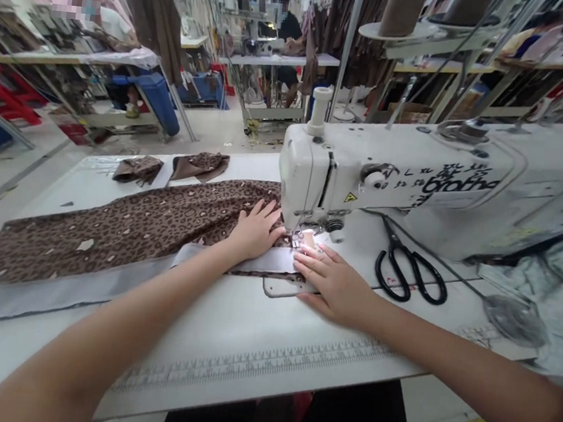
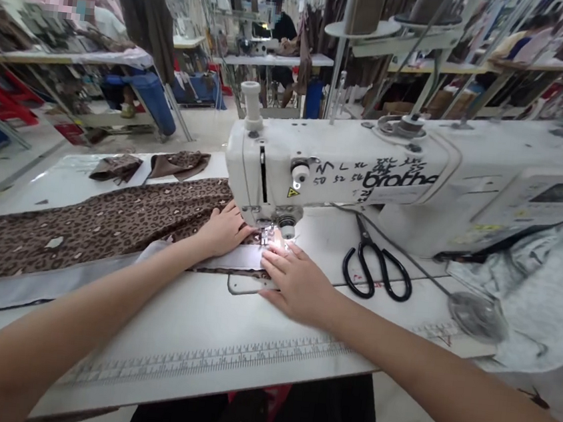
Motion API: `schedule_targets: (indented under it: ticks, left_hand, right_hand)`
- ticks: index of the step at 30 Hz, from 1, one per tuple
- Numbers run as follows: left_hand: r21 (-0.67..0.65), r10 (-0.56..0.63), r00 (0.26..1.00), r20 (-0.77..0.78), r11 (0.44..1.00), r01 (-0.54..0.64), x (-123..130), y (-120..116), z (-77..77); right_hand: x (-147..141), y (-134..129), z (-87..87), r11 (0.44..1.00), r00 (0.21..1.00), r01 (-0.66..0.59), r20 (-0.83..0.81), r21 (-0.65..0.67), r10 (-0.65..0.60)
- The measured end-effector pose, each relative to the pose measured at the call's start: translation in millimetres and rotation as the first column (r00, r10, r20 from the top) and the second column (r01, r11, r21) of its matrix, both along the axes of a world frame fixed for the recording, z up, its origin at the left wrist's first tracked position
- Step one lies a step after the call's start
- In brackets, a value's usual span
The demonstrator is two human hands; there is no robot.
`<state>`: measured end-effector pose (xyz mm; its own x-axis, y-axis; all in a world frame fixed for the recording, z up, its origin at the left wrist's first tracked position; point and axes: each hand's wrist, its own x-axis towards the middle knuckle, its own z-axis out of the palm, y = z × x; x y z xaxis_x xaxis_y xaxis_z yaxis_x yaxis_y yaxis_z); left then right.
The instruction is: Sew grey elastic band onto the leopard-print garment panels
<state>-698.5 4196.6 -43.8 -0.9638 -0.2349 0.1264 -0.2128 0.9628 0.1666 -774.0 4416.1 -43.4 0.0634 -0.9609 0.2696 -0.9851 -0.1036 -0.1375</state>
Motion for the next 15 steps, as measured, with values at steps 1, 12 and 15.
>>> schedule_targets:
  ticks: [1, 12, 15]
  left_hand:
    - [0.001, 0.001, 1.000, -0.022, 1.000, -0.001, 0.0, 0.7, 0.7]
    - [0.076, -0.116, 0.991, 0.070, 0.991, 0.111, 42.1, 32.9, 9.3]
    - [0.047, -0.072, 0.992, 0.099, 0.997, 0.067, 37.3, 34.7, 7.7]
  right_hand:
    - [-1.4, 0.2, -0.8, 1.000, 1.000, 0.009, 0.005, -0.004, -0.009]
    - [-3.9, -0.4, -3.2, 0.998, 0.997, -0.052, 0.050, -0.021, 0.053]
    - [-5.0, -1.7, -2.2, 1.000, 0.999, -0.007, 0.045, -0.022, 0.008]
